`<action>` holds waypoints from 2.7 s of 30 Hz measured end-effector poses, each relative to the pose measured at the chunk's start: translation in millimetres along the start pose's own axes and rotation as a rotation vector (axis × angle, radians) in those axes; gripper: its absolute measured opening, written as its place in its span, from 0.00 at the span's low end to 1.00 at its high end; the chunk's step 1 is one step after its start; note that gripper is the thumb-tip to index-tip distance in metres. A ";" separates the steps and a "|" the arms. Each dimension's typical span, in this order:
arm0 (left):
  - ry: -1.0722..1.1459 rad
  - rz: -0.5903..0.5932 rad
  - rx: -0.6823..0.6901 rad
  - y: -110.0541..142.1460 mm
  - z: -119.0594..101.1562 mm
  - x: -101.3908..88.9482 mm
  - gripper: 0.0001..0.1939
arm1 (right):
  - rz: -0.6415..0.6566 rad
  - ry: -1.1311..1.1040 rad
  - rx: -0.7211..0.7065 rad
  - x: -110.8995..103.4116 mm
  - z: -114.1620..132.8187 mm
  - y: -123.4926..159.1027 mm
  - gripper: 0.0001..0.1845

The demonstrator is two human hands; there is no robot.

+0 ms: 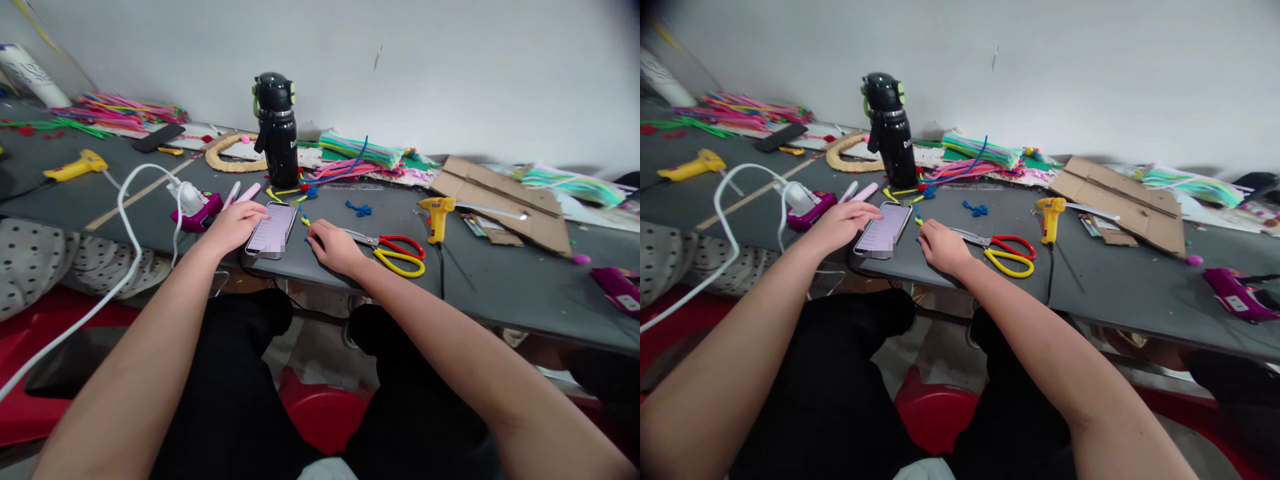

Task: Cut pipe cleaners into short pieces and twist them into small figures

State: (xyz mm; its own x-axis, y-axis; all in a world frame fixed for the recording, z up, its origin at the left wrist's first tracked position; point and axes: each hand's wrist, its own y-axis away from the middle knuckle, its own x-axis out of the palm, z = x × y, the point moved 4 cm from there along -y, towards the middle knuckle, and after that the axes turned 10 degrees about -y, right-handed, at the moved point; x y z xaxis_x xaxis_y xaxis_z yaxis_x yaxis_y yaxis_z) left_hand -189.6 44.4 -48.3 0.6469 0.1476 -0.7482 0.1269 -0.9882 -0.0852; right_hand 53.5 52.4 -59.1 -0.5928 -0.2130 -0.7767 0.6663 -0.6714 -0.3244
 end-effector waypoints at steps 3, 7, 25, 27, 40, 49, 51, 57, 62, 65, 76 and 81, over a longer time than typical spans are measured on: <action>-0.014 0.005 -0.009 -1.6 -0.6 1.7 0.16 | -0.001 -0.007 0.000 0.1 0.1 0.0 0.07; -0.047 -0.007 -0.020 -2.2 -4.9 2.4 0.16 | -0.009 -0.006 -0.006 0.6 -0.6 -0.4 0.07; -0.055 -0.063 0.035 7.5 -3.6 -9.9 0.18 | -0.002 -0.001 0.000 0.8 -0.5 0.0 0.07; -0.040 -0.049 0.030 8.4 -2.7 -10.1 0.18 | 0.001 -0.001 0.001 0.6 -0.7 -0.1 0.06; -0.029 -0.013 0.007 4.2 2.0 -5.3 0.19 | -0.010 -0.004 -0.013 1.4 -1.8 -0.4 0.06; -0.090 -0.041 -0.019 2.9 -3.2 -5.7 0.17 | -0.014 -0.010 -0.012 0.2 -0.5 -0.6 0.07; -0.091 -0.042 -0.011 0.8 -2.0 -4.1 0.18 | -0.013 -0.012 -0.011 0.6 -0.7 -0.9 0.07; -0.125 -0.053 -0.036 -4.0 0.6 -1.6 0.18 | -0.010 0.000 -0.011 1.8 -1.5 -1.7 0.07; -0.130 -0.051 -0.057 -3.3 -3.8 -1.2 0.17 | -0.013 -0.007 -0.019 2.2 -2.4 -1.7 0.06; -0.118 -0.035 -0.055 -5.3 -3.6 1.7 0.18 | -0.012 -0.007 -0.014 1.9 -2.0 -1.4 0.06; -0.091 -0.104 -0.033 -3.3 -7.2 -1.1 0.17 | -0.004 -0.013 -0.003 1.1 -0.5 -0.6 0.06; -0.046 -0.169 -0.013 2.5 -5.4 -10.3 0.16 | -0.002 -0.013 -0.001 0.4 -0.2 -0.6 0.07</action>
State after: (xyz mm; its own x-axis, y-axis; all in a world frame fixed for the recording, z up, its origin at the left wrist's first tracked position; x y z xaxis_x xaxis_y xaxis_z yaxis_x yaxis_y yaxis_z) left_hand -191.9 40.6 -37.3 0.5800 0.3097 -0.7534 0.2412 -0.9487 -0.2043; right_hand 52.9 52.9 -59.3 -0.5999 -0.2208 -0.7690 0.6658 -0.6708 -0.3268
